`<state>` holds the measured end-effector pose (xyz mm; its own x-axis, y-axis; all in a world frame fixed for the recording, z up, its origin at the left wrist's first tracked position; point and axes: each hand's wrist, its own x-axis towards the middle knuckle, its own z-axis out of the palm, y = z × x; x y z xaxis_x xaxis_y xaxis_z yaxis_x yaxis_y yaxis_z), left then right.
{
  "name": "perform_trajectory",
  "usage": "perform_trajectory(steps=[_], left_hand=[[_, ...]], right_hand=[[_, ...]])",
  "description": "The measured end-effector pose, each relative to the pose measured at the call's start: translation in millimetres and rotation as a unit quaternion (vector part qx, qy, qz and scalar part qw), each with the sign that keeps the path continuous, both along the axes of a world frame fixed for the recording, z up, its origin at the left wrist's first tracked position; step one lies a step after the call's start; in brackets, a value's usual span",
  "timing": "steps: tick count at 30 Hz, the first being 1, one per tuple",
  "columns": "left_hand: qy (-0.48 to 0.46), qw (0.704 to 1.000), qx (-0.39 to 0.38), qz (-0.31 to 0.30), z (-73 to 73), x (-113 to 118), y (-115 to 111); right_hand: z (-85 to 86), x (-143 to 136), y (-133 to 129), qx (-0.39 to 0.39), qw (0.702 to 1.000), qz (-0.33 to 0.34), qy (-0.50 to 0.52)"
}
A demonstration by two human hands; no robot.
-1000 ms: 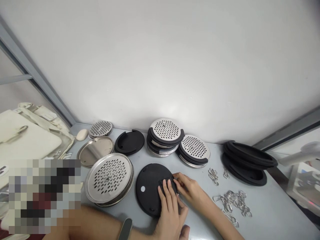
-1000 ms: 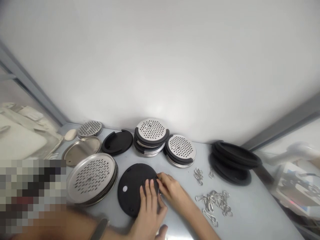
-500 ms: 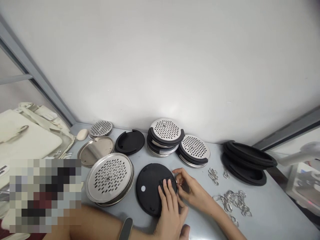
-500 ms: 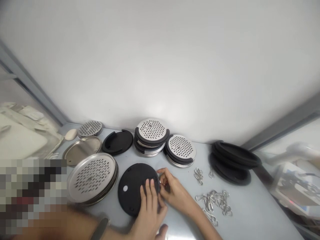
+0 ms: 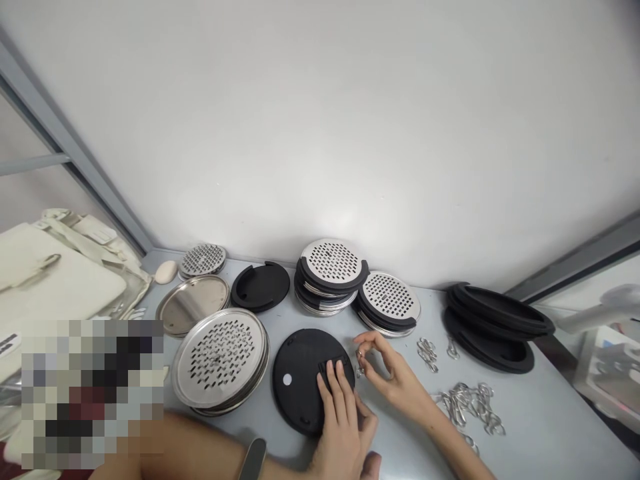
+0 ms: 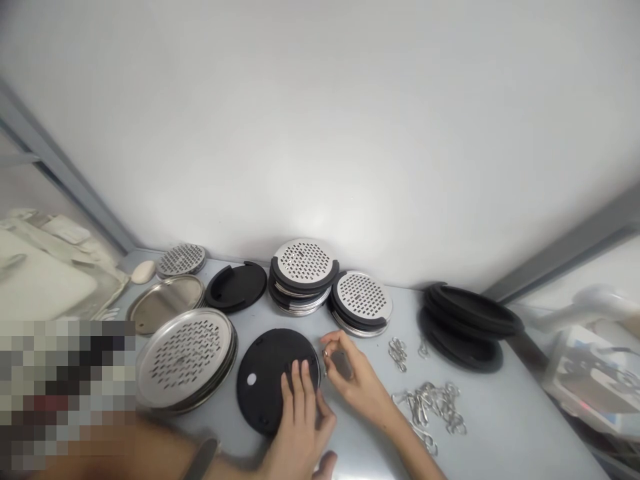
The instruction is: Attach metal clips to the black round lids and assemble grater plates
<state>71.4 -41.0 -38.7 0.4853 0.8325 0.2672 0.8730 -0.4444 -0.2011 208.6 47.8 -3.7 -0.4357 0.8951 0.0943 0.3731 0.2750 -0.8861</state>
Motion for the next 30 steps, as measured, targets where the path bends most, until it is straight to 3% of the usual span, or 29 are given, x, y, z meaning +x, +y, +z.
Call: perform_trajectory(steps=[10,20,30], left_hand=[[-0.01,1.0,0.027,0.0,-7.0,1,2],[-0.015,1.0,0.022,0.013,-13.2,5,2],[-0.005,1.0,0.028,0.007,-10.9,3,1]], right_hand=[[-15.0,-4,3,-0.048,0.991,-0.019,0.126],[-25.3,-5,5,-0.022,0.993,-0.047,0.103],[-13.6,-8,4,0.011,0.999,-0.041,0.029]])
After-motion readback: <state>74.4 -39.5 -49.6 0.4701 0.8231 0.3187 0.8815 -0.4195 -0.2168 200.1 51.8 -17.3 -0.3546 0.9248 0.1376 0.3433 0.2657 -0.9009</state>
